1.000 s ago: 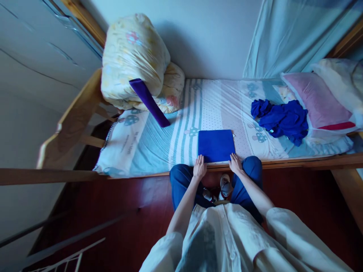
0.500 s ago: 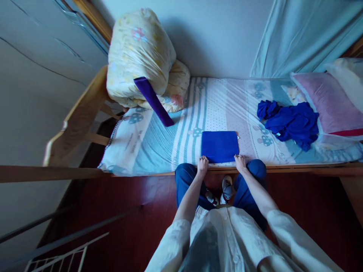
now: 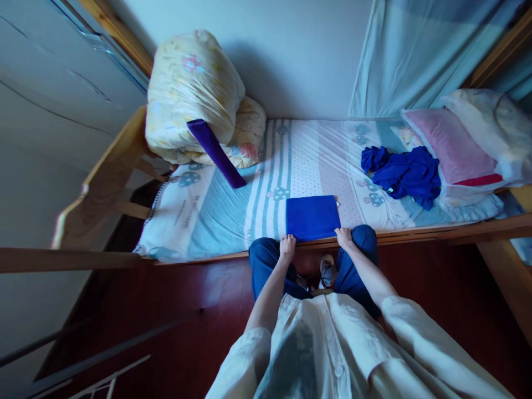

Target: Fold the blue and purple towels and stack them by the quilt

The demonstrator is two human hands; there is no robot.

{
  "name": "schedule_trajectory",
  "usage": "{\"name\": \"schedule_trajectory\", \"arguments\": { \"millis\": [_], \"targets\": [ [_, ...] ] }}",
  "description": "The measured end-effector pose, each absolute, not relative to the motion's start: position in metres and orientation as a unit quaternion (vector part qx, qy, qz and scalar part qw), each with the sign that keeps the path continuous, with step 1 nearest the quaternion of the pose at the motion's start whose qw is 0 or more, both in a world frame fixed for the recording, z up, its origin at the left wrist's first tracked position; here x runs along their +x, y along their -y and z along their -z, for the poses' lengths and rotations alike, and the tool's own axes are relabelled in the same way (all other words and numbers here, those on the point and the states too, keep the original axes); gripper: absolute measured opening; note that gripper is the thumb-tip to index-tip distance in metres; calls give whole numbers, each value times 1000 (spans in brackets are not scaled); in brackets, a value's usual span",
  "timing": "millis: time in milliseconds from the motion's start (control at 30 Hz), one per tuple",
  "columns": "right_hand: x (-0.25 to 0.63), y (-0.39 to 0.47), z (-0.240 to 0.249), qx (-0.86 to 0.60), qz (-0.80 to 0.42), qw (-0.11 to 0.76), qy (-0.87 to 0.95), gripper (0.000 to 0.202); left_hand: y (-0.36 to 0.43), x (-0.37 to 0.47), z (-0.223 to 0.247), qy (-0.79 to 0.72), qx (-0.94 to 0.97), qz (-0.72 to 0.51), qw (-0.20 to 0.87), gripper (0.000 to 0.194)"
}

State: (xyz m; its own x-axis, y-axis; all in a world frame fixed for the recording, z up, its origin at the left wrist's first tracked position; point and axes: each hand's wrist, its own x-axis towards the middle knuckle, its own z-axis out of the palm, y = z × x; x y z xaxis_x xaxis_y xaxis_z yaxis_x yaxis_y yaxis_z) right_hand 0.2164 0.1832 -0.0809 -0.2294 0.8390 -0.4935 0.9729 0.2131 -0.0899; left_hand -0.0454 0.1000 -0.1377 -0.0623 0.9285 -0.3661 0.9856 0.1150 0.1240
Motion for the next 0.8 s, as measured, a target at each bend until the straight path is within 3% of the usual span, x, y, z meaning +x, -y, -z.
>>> {"name": "schedule_trajectory", "arguments": {
  "millis": [233,500,800],
  "targets": [
    [226,-189,88,625,242,76,-738,42,-103,-62,124,-749,624,33,222,41],
    [227,-214,111,672,291,-70,-677,35,-127,-80,122,-791,536,-99,278,41],
    [229,-227,134,722,316,-126,-603,25,-142,-86,136,-846,410,-140,311,30]
  ]
}}
